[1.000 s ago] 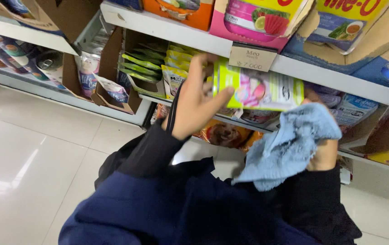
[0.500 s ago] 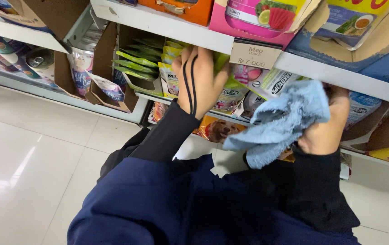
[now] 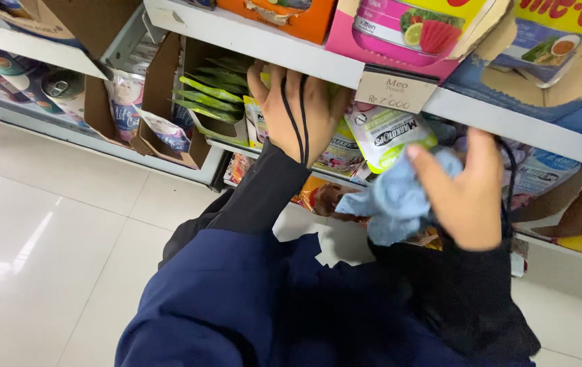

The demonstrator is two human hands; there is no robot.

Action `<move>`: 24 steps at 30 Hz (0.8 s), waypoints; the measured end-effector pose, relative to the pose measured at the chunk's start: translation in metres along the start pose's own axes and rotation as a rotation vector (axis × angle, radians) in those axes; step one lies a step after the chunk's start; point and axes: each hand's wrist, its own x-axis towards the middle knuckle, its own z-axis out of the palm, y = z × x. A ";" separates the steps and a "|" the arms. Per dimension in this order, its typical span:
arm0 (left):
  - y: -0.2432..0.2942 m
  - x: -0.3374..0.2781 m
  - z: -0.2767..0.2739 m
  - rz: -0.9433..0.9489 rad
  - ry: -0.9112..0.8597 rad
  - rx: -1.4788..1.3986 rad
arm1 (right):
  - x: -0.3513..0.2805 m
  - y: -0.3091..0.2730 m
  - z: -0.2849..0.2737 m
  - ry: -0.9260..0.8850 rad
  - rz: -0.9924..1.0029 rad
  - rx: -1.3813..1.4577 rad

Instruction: Wipe down pet food pouches with a cloth and restock them onto the shelf.

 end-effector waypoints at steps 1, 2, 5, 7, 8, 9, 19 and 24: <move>-0.002 0.000 -0.001 -0.001 0.000 0.002 | -0.005 -0.007 -0.001 -0.001 -0.001 0.001; -0.003 0.001 -0.001 0.013 0.009 -0.030 | -0.010 -0.013 -0.002 -0.123 0.173 0.074; -0.004 0.003 0.001 0.063 0.002 -0.112 | -0.016 -0.019 0.005 -0.421 0.350 0.128; -0.002 0.000 0.004 0.088 -0.025 -0.169 | -0.021 -0.016 0.010 -0.604 0.365 0.103; -0.003 -0.001 0.005 0.086 -0.092 -0.184 | -0.021 -0.013 0.013 -0.572 0.223 0.159; -0.004 -0.002 0.005 0.084 -0.159 -0.198 | -0.022 -0.010 0.016 -0.540 0.080 0.213; 0.009 -0.009 -0.026 0.149 -0.203 -0.147 | -0.027 0.029 0.012 -0.222 0.350 0.466; 0.001 -0.010 -0.039 0.242 -0.159 -0.164 | -0.024 0.020 0.018 -0.277 0.373 0.648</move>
